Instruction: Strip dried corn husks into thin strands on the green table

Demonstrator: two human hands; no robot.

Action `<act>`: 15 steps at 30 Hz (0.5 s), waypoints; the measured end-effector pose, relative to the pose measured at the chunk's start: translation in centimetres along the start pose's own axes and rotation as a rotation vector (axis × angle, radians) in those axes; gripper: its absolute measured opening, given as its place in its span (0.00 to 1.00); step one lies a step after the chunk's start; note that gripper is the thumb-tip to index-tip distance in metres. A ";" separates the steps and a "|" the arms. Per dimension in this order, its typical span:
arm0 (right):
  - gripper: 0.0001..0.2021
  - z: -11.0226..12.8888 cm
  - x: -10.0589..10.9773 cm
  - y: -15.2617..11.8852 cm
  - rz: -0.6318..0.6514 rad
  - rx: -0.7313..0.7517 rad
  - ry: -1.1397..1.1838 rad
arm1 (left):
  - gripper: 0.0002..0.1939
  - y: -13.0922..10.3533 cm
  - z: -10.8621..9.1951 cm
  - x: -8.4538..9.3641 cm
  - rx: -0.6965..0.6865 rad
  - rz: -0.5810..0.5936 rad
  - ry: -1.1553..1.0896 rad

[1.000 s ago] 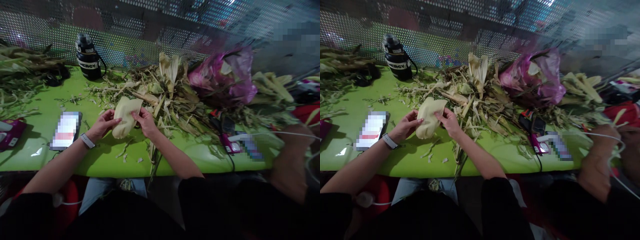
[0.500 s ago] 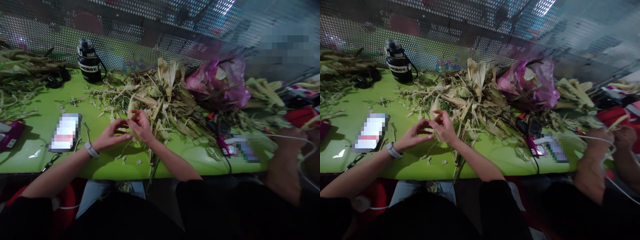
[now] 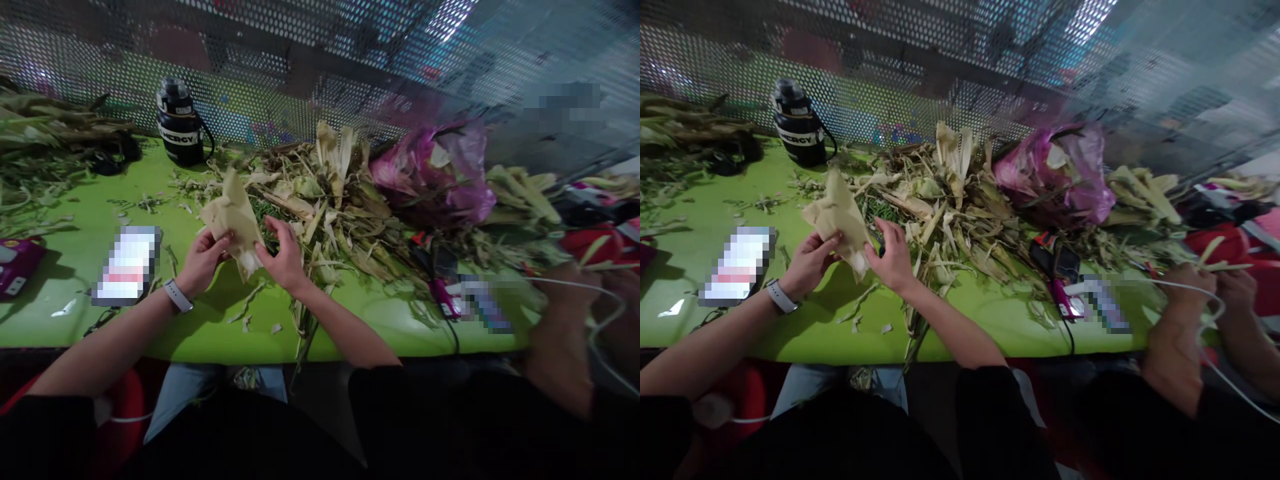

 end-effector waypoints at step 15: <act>0.18 -1.7 -1.8 -0.4 0.266 -0.345 0.346 | 0.17 0.5 0.1 0.4 0.089 0.117 0.141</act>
Point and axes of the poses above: each hand's wrist, its own y-axis towards the middle knuckle, its own x-axis out of the back of the hand, z = x × y, the point moved 4 cm from there along y, towards the middle knuckle, and after that the axes turned 2 degrees about z, right-handed, at the moved point
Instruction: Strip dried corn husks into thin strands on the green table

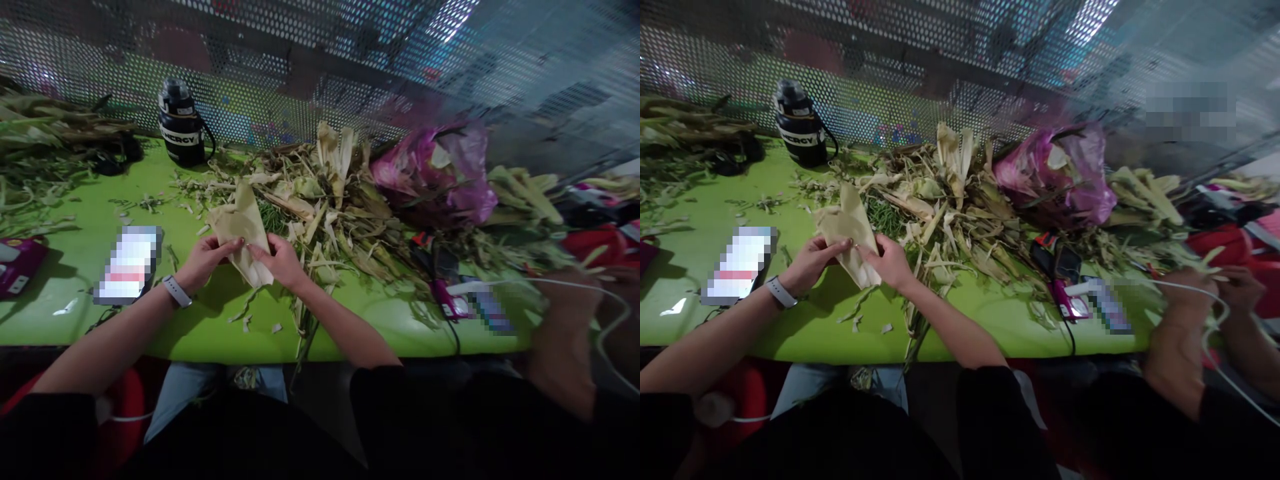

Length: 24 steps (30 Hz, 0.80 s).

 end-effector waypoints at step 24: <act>0.24 -0.7 -1.0 0.3 0.052 -0.217 0.419 | 0.15 -0.1 0.2 -0.1 0.050 0.036 0.001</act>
Point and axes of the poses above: each hand's wrist, its own y-axis towards the middle knuckle, its own x-axis out of the back of the hand, z = x × y, the point moved 4 cm from there along y, towards the middle knuckle, and after that the axes turned 2 degrees about z, right-handed, at the moved point
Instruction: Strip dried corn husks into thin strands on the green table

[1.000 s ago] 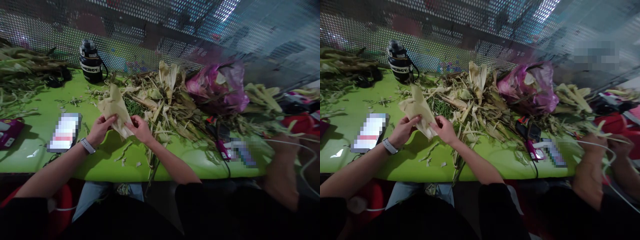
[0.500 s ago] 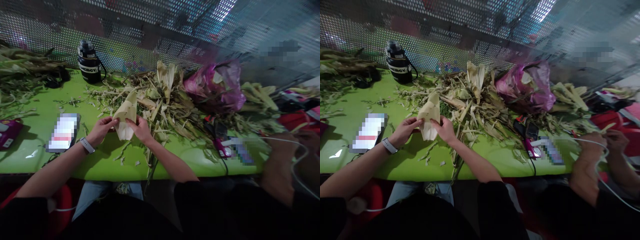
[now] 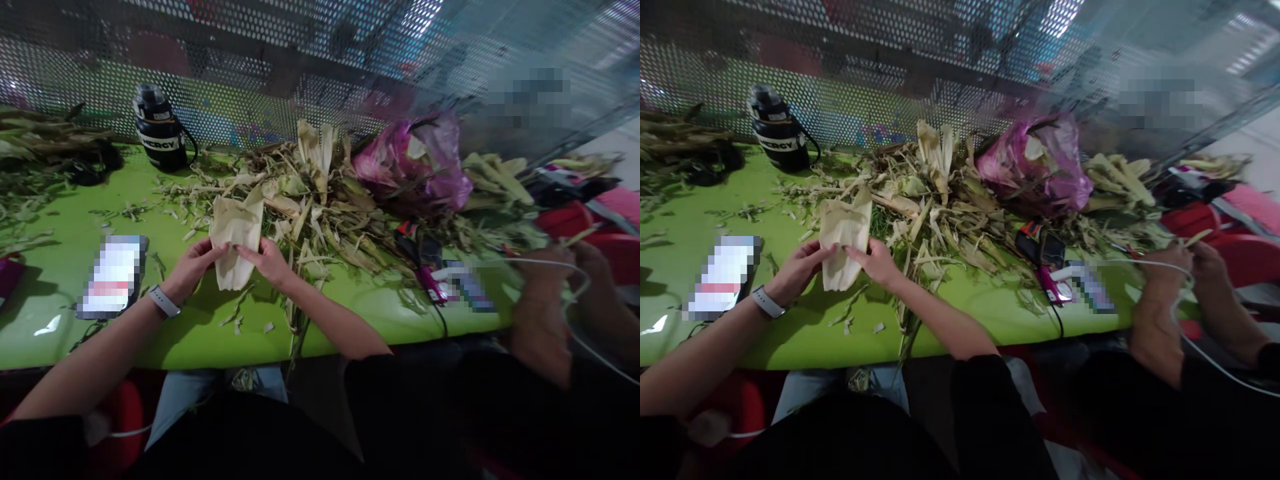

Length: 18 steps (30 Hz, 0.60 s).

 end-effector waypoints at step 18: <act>0.22 0.4 0.1 -0.3 0.056 -0.026 -0.042 | 0.12 0.0 -0.6 -0.1 0.025 0.195 0.158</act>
Point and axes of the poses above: each hand's wrist, its own y-axis towards the middle knuckle, its own x-axis out of the back of the hand, z = x × y, the point moved 4 cm from there along y, towards the middle knuckle, and after that the axes turned 2 degrees about z, right-handed, at the moved point
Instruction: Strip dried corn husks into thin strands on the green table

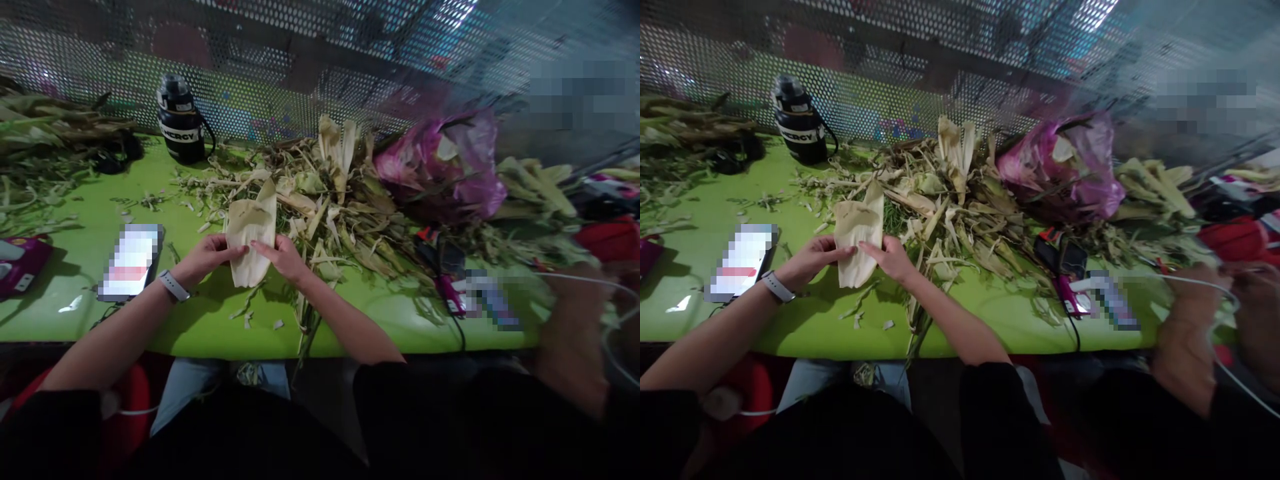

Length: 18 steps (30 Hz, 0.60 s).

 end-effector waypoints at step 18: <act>0.19 0.6 0.1 -0.5 0.260 0.015 -0.193 | 0.12 -0.1 -0.7 0.2 0.036 0.099 0.115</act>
Point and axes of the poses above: each hand's wrist, its own y-axis towards the middle knuckle, its own x-axis out of the back of the hand, z = x × y, the point moved 4 cm from there along y, towards the middle knuckle, and after that the axes turned 2 degrees about z, right-handed, at the moved point
